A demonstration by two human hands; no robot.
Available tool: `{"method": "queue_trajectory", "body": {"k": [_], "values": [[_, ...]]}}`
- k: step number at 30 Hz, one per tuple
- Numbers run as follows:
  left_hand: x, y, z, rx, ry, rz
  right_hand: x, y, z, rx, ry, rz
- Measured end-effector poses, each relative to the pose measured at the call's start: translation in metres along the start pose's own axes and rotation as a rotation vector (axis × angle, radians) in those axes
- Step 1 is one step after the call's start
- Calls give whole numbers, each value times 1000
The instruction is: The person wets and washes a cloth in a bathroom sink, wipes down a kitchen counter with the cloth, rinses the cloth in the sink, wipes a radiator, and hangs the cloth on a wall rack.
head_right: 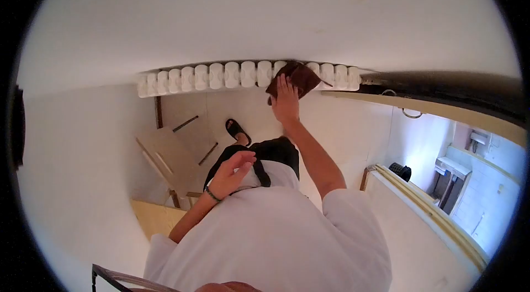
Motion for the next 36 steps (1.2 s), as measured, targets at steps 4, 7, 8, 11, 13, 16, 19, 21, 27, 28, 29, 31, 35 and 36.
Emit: {"method": "queue_trajectory", "body": {"k": [4, 7, 8, 11, 13, 16, 19, 21, 27, 28, 29, 31, 35, 36], "values": [[19, 18, 48, 27, 57, 44, 20, -39, 1, -58, -64, -74], [34, 31, 68, 45, 78, 101, 26, -11, 1, -83, -68, -81], [32, 32, 72, 52, 71, 101, 25, 1, 3, -85, -85, -63], [24, 29, 77, 70, 81, 95, 22, -2, 5, -86, -112, -38], [19, 26, 78, 79, 82, 94, 22, -19, 4, -83, -94, -38], [13, 22, 77, 69, 59, 92, 26, -23, 3, -138, -130, -46], [6, 15, 80, 63, 32, 61, 34, 1, -6, -99, -196, -52], [1, 10, 83, 89, 63, 38, 41, 17, -17, -23, -245, -9], [1, -6, 89, 25, 24, -17, 78, -30, -1, -119, -99, 43], [5, 3, 84, 33, -12, 30, 77, -23, -4, -120, -132, 49], [6, 8, 80, 45, -46, 70, 76, -16, -2, -128, -159, 52], [0, -5, 82, 59, -63, 62, 71, 14, -14, -96, -138, 122], [-8, 7, 84, -24, 12, 48, 76, 8, -22, -49, -114, 111], [-5, 9, 89, -60, -3, 23, 84, -2, -23, -98, -158, 113]]}}
Point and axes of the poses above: each hand's wrist, its own y-axis away from the middle knuckle, its own z-axis out of the back of the hand, x = y × z, the point moved 6 cm from there along -y, towards the middle knuckle, and after that the axes turned 14 degrees about -z, right-handed, at the moved point
